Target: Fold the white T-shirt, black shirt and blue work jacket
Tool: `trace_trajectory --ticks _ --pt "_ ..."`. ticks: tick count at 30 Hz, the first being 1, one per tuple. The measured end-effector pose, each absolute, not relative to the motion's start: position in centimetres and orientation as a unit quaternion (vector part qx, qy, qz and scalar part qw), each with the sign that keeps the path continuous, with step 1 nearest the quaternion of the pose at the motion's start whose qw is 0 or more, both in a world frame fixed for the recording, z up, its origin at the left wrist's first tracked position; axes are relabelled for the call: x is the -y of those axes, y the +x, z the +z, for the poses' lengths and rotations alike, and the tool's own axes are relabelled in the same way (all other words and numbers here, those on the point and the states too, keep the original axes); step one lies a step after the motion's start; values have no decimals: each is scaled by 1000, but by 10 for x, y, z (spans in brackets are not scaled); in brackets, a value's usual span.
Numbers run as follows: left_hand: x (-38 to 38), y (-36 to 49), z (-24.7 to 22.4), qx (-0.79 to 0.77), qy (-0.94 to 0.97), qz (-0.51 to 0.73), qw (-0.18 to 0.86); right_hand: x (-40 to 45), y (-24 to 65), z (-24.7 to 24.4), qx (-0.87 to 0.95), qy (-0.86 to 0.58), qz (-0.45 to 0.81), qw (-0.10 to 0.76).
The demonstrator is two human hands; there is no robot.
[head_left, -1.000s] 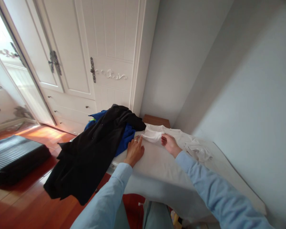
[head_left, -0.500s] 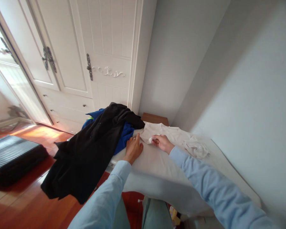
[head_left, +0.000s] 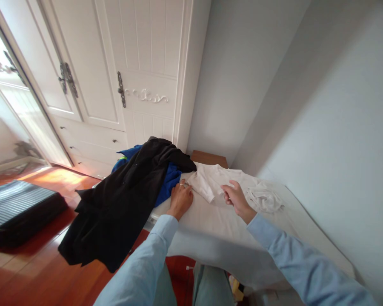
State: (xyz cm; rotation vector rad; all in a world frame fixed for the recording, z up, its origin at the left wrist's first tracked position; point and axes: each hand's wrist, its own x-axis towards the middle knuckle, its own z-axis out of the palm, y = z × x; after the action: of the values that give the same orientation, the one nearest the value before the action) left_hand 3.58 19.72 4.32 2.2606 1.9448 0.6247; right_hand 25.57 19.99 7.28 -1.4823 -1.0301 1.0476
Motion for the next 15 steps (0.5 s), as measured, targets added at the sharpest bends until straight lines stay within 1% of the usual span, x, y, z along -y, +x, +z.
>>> trace_trajectory --ticks 2,5,7,12,15 --pt "-196 36 44 -634 748 192 44 -224 255 73 546 -604 329 479" --pt "-195 37 42 -628 754 192 35 -275 245 76 659 -605 218 389" --pt "-194 37 40 -614 764 194 29 -309 234 75 674 -616 202 353" --pt "-195 38 38 -615 762 200 29 -376 208 67 674 -647 213 285" --pt "-195 39 39 -637 741 214 20 -402 205 58 672 -656 219 264"
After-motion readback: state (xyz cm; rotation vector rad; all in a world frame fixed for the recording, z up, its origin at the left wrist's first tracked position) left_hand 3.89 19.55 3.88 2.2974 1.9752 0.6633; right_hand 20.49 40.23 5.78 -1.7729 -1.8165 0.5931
